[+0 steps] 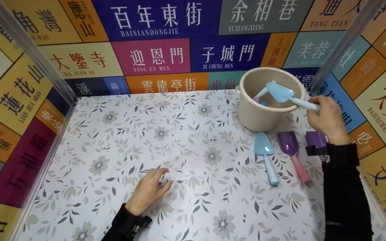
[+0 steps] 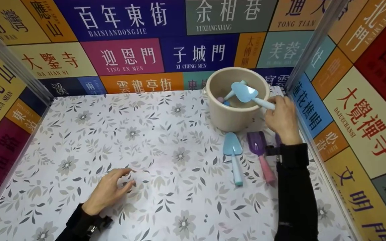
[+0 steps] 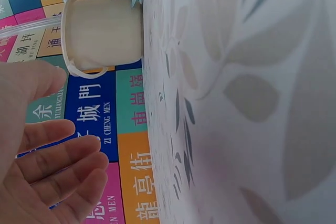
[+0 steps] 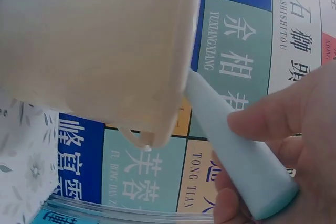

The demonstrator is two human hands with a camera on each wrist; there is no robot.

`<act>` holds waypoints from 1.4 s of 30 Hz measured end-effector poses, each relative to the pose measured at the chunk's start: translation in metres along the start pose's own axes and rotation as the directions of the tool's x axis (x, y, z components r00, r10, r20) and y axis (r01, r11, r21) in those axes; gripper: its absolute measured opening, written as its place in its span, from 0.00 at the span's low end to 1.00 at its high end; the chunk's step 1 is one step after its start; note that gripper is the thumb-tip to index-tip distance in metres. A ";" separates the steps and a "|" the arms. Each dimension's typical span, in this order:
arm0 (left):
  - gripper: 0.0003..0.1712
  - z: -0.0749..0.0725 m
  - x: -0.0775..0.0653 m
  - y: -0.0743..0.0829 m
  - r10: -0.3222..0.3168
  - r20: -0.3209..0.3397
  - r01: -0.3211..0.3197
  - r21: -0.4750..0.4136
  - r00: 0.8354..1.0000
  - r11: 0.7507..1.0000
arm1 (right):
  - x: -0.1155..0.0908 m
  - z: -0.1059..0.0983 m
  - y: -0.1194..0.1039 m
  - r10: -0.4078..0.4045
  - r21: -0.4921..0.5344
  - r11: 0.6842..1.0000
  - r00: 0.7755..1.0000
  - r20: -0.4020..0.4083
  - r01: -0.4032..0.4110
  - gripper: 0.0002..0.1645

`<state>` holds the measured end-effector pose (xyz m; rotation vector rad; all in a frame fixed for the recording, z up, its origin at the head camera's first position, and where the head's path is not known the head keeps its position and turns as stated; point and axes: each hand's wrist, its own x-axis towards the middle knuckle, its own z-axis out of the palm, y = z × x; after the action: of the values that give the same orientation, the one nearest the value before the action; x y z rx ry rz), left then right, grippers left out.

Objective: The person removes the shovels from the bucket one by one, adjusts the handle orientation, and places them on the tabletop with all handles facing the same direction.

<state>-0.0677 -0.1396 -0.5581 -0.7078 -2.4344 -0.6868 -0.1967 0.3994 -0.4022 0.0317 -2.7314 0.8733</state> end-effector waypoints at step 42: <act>0.16 0.009 0.053 0.017 -0.407 0.072 0.368 -0.590 0.911 0.719 | -0.098 0.156 -0.066 -0.534 0.205 0.757 0.768 -0.354 0.620 0.19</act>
<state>-0.1001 -0.1039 -0.5283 -0.3645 -2.3195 -1.6696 -0.1348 0.2497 -0.5123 0.7345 -2.0865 1.0020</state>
